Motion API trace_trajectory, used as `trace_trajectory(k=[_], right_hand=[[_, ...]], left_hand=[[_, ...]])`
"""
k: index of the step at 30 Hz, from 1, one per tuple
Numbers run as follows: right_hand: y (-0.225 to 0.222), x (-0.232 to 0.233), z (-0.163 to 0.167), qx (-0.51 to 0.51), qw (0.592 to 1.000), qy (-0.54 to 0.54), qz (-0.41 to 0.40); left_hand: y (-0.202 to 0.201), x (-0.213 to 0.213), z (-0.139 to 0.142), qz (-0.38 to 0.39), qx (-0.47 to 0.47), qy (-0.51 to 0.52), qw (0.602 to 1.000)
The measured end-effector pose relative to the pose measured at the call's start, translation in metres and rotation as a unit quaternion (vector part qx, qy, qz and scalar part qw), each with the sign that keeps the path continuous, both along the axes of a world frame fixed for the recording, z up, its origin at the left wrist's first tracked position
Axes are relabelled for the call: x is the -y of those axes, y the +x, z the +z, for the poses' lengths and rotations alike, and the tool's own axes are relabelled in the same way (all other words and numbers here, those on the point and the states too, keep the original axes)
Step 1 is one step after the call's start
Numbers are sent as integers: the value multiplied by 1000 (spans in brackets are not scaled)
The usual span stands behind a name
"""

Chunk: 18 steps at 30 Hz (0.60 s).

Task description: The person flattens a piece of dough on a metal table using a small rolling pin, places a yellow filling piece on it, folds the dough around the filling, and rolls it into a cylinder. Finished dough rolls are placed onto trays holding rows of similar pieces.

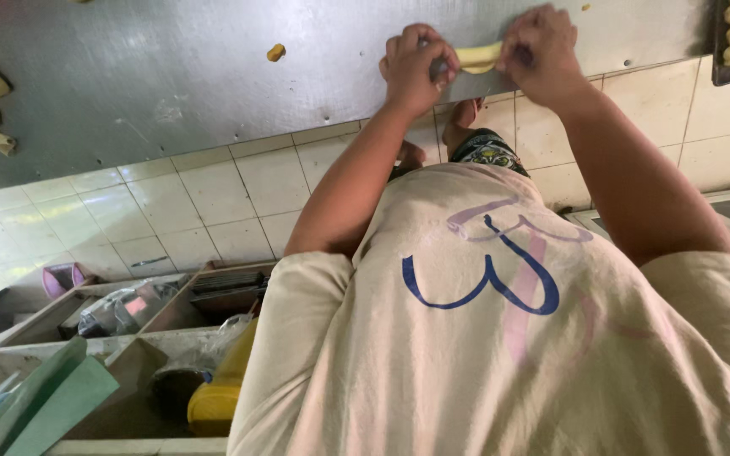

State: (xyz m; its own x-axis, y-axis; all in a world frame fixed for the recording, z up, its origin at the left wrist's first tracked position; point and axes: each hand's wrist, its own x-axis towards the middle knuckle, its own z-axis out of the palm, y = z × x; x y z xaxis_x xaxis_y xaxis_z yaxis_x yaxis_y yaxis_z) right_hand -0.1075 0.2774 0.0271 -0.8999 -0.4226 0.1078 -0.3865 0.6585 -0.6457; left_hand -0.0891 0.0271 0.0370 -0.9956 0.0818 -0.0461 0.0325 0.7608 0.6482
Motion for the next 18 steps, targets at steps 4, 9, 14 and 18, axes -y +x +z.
trace_trajectory(k=[4,9,14,18], right_hand=[[10,7,-7,111,989,-46,-89],[28,16,-5,18,996,18,-84],[51,14,25,-5,996,78,-34],[41,5,32,-59,989,133,-1]], left_hand=[[-2,-9,0,66,32,38,997],[9,-14,4,54,-12,31,998],[35,-7,0,13,-28,-23,999],[33,-21,-5,10,-49,-56,997]])
